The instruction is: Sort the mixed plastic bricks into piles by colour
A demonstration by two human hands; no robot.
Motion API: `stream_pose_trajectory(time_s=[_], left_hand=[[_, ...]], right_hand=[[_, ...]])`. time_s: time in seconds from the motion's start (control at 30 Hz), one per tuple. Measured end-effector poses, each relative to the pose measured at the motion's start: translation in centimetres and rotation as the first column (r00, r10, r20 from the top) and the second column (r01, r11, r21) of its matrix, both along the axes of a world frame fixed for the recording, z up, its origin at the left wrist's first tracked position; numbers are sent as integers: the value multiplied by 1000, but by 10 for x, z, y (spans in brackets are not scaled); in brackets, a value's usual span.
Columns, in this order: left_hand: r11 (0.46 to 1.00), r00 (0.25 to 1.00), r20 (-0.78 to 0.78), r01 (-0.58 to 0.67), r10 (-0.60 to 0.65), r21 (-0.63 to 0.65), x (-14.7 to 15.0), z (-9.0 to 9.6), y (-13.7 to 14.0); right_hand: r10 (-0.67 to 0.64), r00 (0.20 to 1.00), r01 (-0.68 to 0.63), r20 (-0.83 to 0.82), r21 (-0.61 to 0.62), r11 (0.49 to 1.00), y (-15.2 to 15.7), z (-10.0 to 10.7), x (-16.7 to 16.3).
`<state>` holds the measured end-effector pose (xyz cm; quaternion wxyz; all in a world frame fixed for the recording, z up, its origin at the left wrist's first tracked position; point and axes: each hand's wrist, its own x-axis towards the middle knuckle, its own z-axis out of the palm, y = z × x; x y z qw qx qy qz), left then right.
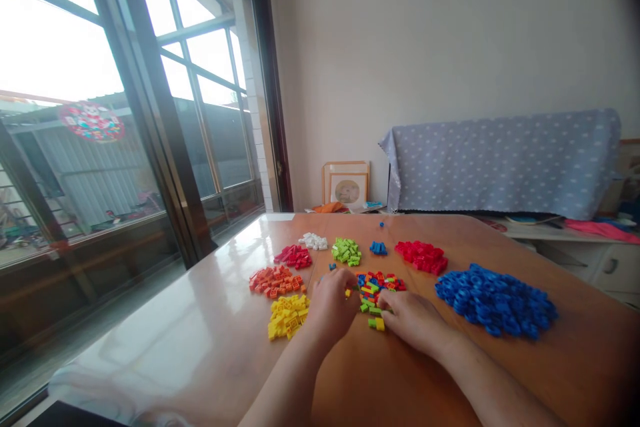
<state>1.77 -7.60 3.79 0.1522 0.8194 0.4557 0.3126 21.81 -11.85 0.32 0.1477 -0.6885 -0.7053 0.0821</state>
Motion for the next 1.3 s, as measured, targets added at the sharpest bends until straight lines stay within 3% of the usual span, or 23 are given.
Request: stream_pose_trajectory(time_s=[0.2, 0.37, 0.53, 0.7, 0.93, 1.1, 1.2, 1.3], left_hand=[[989, 987, -54, -149, 148, -18, -49, 11, -4], [960, 948, -154, -278, 280, 32, -91, -2, -1], [939, 917, -207, -340, 341, 38, -109, -12, 2], [939, 930, -133, -338, 343, 62, -95, -12, -4], [996, 989, -120, -76, 82, 50, -38, -18, -35], [999, 980, -199, 12, -18, -31, -18, -23, -44], [1000, 977, -214, -21, 22, 9, -25, -21, -41], [987, 959, -237, -137, 154, 88, -43, -15, -33]], right_hand=[[18, 1000, -18, 10, 19, 1000, -2, -1, 1], [20, 1000, -21, 3, 63, 998, -3, -3, 2], [33, 999, -33, 2, 60, 998, -3, -4, 3], [38, 999, -36, -19, 98, 995, -4, -3, -2], [180, 976, -160, -123, 154, 975, -13, 8, -16], [223, 966, -202, -130, 152, 967, -16, 10, -18], [201, 975, -186, -97, 147, 971, -15, 7, -17], [171, 984, -162, -52, 141, 977, -13, 3, -16]])
